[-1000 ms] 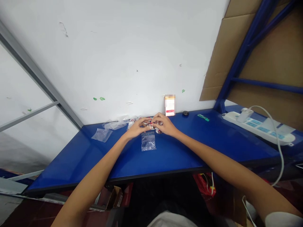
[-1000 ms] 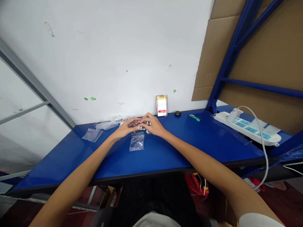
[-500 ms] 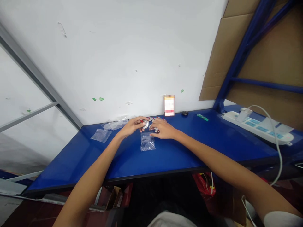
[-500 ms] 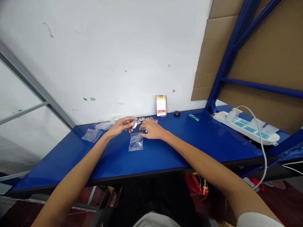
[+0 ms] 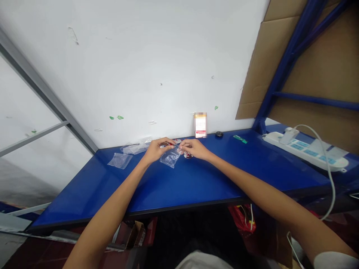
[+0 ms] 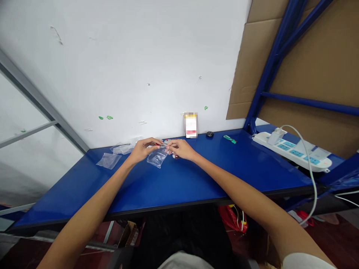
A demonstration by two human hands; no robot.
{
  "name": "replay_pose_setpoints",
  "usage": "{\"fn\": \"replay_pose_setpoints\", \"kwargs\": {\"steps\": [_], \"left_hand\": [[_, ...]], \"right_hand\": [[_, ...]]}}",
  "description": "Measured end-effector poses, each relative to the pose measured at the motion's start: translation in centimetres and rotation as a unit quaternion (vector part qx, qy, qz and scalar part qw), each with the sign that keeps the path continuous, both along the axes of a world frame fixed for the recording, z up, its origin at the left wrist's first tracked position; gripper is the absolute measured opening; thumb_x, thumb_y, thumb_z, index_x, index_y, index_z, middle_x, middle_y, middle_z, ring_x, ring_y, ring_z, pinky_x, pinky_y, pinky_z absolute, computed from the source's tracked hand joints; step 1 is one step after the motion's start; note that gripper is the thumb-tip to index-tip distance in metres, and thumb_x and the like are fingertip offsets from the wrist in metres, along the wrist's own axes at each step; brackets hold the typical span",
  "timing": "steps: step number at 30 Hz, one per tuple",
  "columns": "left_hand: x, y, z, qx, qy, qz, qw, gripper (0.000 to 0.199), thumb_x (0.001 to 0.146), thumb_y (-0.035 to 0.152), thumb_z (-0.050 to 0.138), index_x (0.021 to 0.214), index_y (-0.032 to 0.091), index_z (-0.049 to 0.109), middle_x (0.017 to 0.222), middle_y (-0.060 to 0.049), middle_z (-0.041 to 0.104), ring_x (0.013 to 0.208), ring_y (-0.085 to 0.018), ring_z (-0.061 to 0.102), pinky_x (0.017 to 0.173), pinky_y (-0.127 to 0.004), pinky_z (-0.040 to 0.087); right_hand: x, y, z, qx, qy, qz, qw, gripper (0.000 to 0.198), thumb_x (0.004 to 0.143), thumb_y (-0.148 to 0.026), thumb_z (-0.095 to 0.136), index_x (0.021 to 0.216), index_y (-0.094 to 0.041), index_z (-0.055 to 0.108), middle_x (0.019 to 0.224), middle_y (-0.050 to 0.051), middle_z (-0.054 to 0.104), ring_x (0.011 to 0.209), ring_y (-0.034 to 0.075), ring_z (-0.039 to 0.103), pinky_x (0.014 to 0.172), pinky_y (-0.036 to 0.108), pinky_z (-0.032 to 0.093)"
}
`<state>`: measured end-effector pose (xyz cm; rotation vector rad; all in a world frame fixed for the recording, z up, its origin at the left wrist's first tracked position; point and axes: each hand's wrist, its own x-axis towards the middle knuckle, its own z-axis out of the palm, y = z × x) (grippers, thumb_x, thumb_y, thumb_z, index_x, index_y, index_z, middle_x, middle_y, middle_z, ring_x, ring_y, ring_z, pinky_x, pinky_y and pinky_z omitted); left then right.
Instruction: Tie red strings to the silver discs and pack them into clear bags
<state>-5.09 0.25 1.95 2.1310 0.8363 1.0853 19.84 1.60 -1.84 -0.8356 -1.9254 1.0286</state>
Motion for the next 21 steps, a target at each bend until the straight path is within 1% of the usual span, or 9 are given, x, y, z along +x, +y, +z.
{"fn": "replay_pose_setpoints", "kwargs": {"steps": [2, 4, 8, 14, 18, 21], "left_hand": [[0.05, -0.21, 0.21, 0.027, 0.011, -0.007, 1.0, 0.023, 0.094, 0.041, 0.075, 0.102, 0.022, 0.083, 0.115, -0.011, 0.078, 0.114, -0.028, 0.071, 0.107, -0.043, 0.051], [0.07, -0.33, 0.35, 0.047, 0.03, -0.006, 0.998, 0.022, 0.095, 0.041, 0.073, 0.102, 0.023, 0.085, 0.114, -0.011, 0.079, 0.112, -0.028, 0.072, 0.106, -0.043, 0.052], [0.03, -0.22, 0.25, 0.065, 0.067, 0.008, 0.996, 0.025, 0.099, 0.042, 0.067, 0.109, 0.026, 0.084, 0.114, -0.009, 0.08, 0.108, -0.028, 0.072, 0.102, -0.041, 0.052], [0.15, -0.18, 0.01, 0.082, 0.111, 0.013, 0.99, 0.027, 0.103, 0.039, 0.061, 0.114, 0.025, 0.082, 0.114, -0.009, 0.079, 0.106, -0.026, 0.072, 0.099, -0.037, 0.052], [0.44, -0.48, -0.01, 0.142, 0.1, 0.035, 0.984, 0.03, 0.107, 0.039, 0.056, 0.117, 0.024, 0.08, 0.115, -0.01, 0.078, 0.107, -0.025, 0.072, 0.098, -0.037, 0.054], [0.51, -0.41, -0.23, 0.192, 0.088, 0.028, 0.977, 0.03, 0.108, 0.039, 0.054, 0.116, 0.023, 0.079, 0.117, -0.01, 0.078, 0.111, -0.025, 0.072, 0.1, -0.039, 0.055]], "right_hand": [[-0.14, 0.18, -0.13, -0.024, 0.019, 0.015, 0.999, 0.026, 0.096, -0.045, 0.07, 0.102, -0.021, 0.076, 0.096, 0.007, 0.084, 0.085, 0.023, 0.081, 0.065, 0.028, 0.059], [-0.21, 0.37, -0.28, -0.027, 0.034, 0.01, 0.999, 0.027, 0.095, -0.045, 0.071, 0.103, -0.02, 0.077, 0.095, 0.007, 0.084, 0.086, 0.024, 0.081, 0.069, 0.03, 0.062], [-0.16, 0.63, -0.51, -0.019, 0.045, -0.024, 0.999, 0.029, 0.096, -0.046, 0.071, 0.1, -0.019, 0.078, 0.089, 0.007, 0.083, 0.085, 0.025, 0.081, 0.072, 0.033, 0.064], [-0.16, 0.29, -0.35, 0.012, 0.026, -0.038, 0.999, 0.025, 0.098, -0.042, 0.068, 0.101, -0.02, 0.079, 0.09, 0.006, 0.082, 0.083, 0.024, 0.08, 0.075, 0.034, 0.065], [-0.24, 0.03, -0.15, 0.03, 0.021, -0.038, 0.999, 0.024, 0.098, -0.041, 0.067, 0.102, -0.02, 0.08, 0.091, 0.005, 0.082, 0.082, 0.023, 0.08, 0.075, 0.033, 0.065], [-0.22, 0.07, -0.04, 0.037, 0.039, -0.04, 0.998, 0.025, 0.099, -0.039, 0.067, 0.106, -0.019, 0.08, 0.096, 0.005, 0.082, 0.085, 0.022, 0.08, 0.079, 0.032, 0.066]]}}
